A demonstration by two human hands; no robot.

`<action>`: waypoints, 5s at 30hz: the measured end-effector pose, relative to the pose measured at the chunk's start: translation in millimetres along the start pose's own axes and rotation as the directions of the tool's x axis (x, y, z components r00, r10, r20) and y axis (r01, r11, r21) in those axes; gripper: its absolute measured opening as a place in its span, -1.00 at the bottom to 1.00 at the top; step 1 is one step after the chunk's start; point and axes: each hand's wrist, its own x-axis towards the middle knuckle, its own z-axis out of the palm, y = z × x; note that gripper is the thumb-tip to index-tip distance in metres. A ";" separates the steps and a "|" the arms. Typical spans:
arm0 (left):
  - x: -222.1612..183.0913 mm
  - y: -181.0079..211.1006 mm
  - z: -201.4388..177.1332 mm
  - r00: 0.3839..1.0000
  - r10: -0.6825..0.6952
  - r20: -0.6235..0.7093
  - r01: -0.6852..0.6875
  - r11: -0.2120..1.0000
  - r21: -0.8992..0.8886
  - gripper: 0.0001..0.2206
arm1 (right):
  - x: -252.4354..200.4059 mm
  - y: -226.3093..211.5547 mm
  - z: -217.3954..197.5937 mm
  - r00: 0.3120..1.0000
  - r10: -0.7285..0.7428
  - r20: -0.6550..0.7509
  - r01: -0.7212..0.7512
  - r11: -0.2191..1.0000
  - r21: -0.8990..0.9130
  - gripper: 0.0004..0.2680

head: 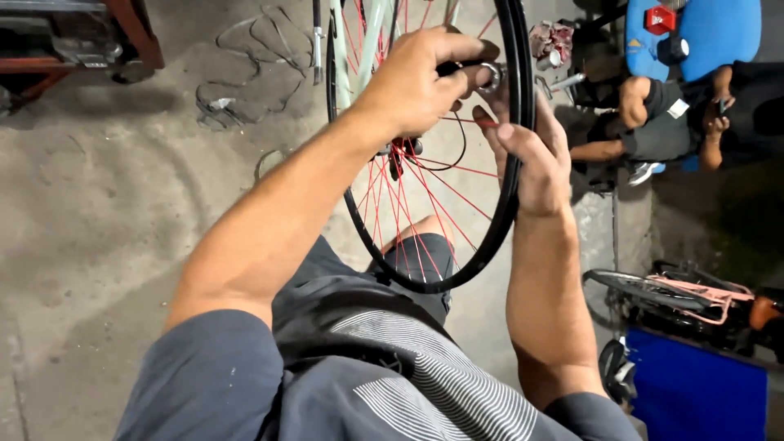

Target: Truing a bicycle wheel and adjusting components on a bicycle frame

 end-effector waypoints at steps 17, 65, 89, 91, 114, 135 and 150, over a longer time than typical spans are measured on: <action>5.4 -7.3 5.9 0.989 -0.078 0.122 0.106 0.965 -0.240 -0.81 | -14.9 8.3 2.0 0.984 -0.171 -0.043 0.154 0.952 -0.265 -0.55; -24.8 11.7 23.1 0.968 -0.190 0.165 0.222 0.954 -0.201 -0.87 | -42.3 39.9 -9.9 0.976 -0.218 -0.016 0.218 0.975 -0.040 -0.64; -46.4 22.3 52.6 0.977 0.027 -0.211 0.021 0.976 0.218 -0.70 | -48.6 32.5 -2.6 0.846 -0.519 -0.119 0.412 0.779 -0.472 -0.61; -44.7 26.5 45.3 0.980 -0.013 -0.197 0.043 0.988 0.151 -0.75 | -48.8 35.0 -5.9 0.836 -0.536 -0.116 0.419 0.761 -0.496 -0.61; -58.5 -9.4 84.2 0.829 0.441 -0.344 -0.232 0.831 0.506 -0.80 | -26.2 21.2 -25.8 0.883 -0.412 0.226 0.452 0.875 -0.172 -0.43; -47.3 38.2 -2.6 0.996 -0.078 0.048 0.078 0.997 -0.001 -0.75 | -32.9 -2.4 -5.3 0.961 -0.186 0.205 0.224 0.956 -0.187 -0.48; -5.6 2.1 17.5 0.908 -0.351 0.228 0.412 0.845 -0.340 -0.75 | -31.4 29.1 -12.4 0.984 -0.175 0.027 0.177 0.974 -0.141 -0.49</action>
